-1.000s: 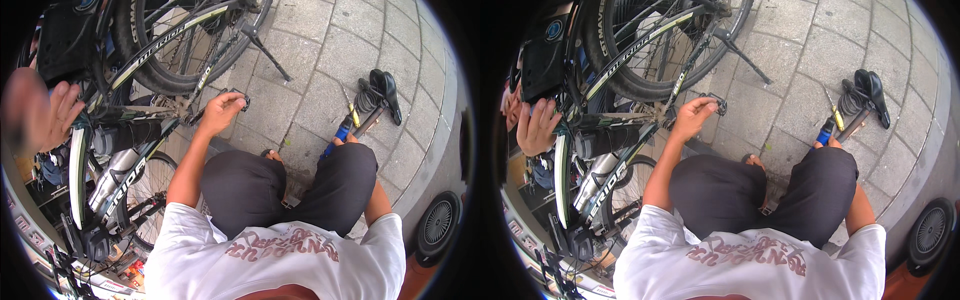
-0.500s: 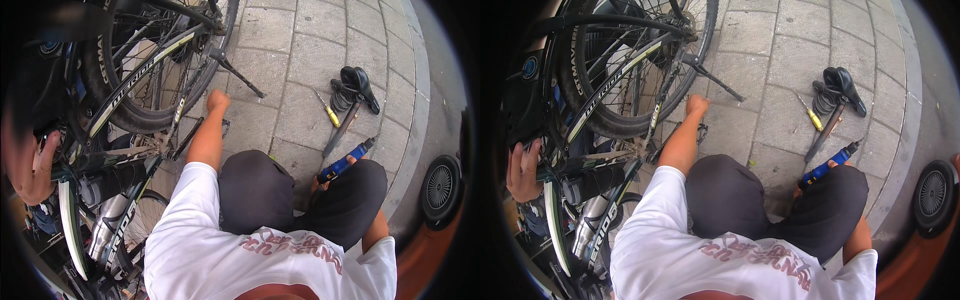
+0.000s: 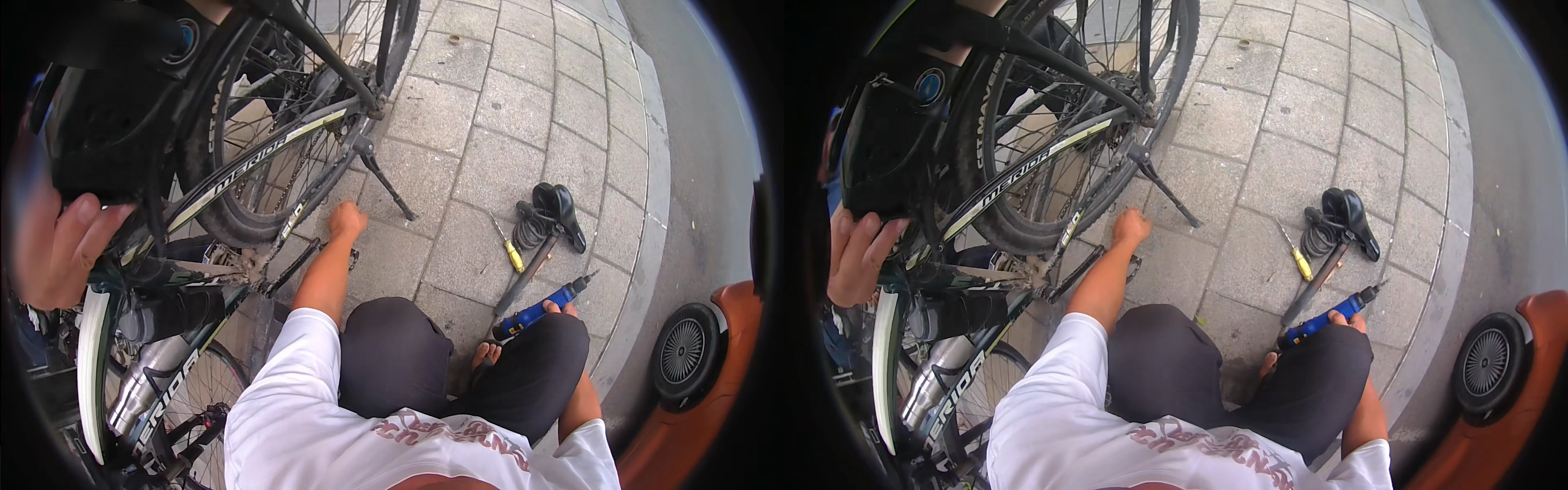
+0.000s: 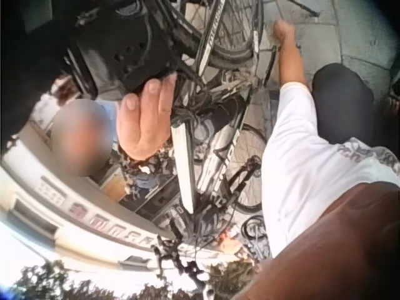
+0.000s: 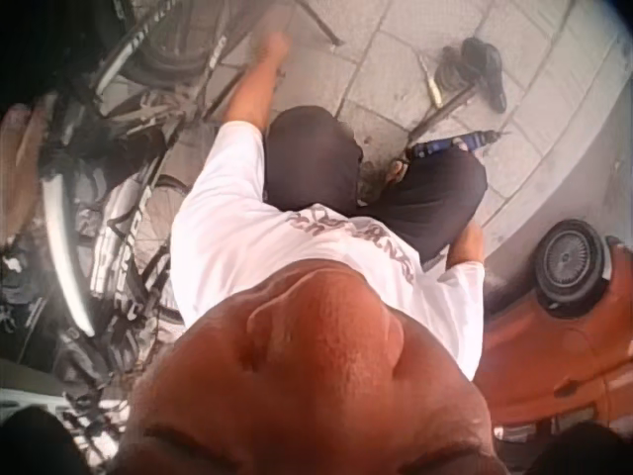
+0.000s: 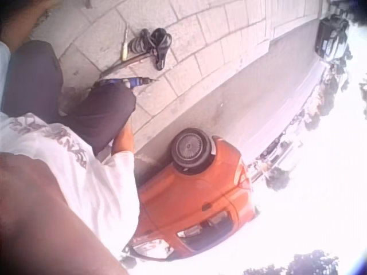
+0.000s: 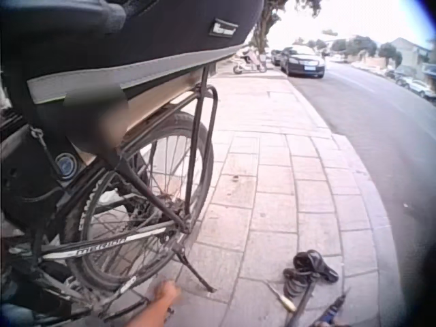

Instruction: The person attaches a black bag to the rear rack of a bicycle using a power drill to tighten screws. They also adjust the bicycle seat and handle the bag and tools throughout the process.

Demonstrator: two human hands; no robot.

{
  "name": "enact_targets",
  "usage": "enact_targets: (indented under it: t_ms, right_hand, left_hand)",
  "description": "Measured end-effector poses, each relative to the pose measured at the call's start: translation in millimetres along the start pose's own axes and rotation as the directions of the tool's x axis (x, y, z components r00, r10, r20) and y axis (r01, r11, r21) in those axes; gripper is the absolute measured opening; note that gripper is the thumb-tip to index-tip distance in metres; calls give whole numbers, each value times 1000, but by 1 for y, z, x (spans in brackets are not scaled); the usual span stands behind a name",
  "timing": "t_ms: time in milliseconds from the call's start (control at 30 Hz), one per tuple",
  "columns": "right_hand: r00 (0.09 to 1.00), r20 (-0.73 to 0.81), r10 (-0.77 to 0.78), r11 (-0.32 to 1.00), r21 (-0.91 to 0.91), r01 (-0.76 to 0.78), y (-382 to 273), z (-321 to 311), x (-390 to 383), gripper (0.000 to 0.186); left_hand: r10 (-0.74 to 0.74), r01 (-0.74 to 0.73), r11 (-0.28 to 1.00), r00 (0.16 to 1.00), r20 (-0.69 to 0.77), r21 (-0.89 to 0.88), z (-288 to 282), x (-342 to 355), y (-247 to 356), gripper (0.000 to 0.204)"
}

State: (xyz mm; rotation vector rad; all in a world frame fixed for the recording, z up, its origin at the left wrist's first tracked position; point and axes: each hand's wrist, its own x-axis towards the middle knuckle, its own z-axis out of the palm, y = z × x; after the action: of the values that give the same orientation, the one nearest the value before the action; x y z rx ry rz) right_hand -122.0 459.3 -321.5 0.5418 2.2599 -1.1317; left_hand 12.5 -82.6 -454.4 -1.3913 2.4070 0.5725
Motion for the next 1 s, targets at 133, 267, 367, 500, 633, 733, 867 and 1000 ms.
enact_targets:
  t_ms: [133,267,367,500,633,733,867,1000]
  right_hand:
    - [945,247,-213,947,291,138,-13,-22,65,26]
    - [831,277,-483,828,452,331,-115,-24,58,22]
    - [706,349,-617,720,611,328,-175,-17,58,30]
    - [572,464,-677,659,728,190,-219,26,10,34]
    - [457,586,-669,680,731,57,-205,74,-18,32]
    - [468,612,-637,690,724,-8,-182,111,-28,32]
    - [441,703,-558,780,626,-10,-188,109,-32,33]
    - [603,705,-372,906,418,71,-189,117,-18,31]
  left_hand:
    - [125,-90,907,990,60,-412,-43,-45,37,35]
    - [398,-152,532,913,87,-833,-113,-118,63,19]
    - [454,-223,328,889,-53,-918,-186,-192,76,11]
    - [230,-515,124,846,-480,-848,-261,-294,78,9]
    - [104,-933,323,204,-973,-160,-332,-352,101,11]
    - [177,-891,450,29,-984,55,-369,-367,95,16]
    - [371,-725,603,-113,-922,332,-409,-384,98,18]
    - [320,-843,499,-38,-947,203,-413,-387,95,15]
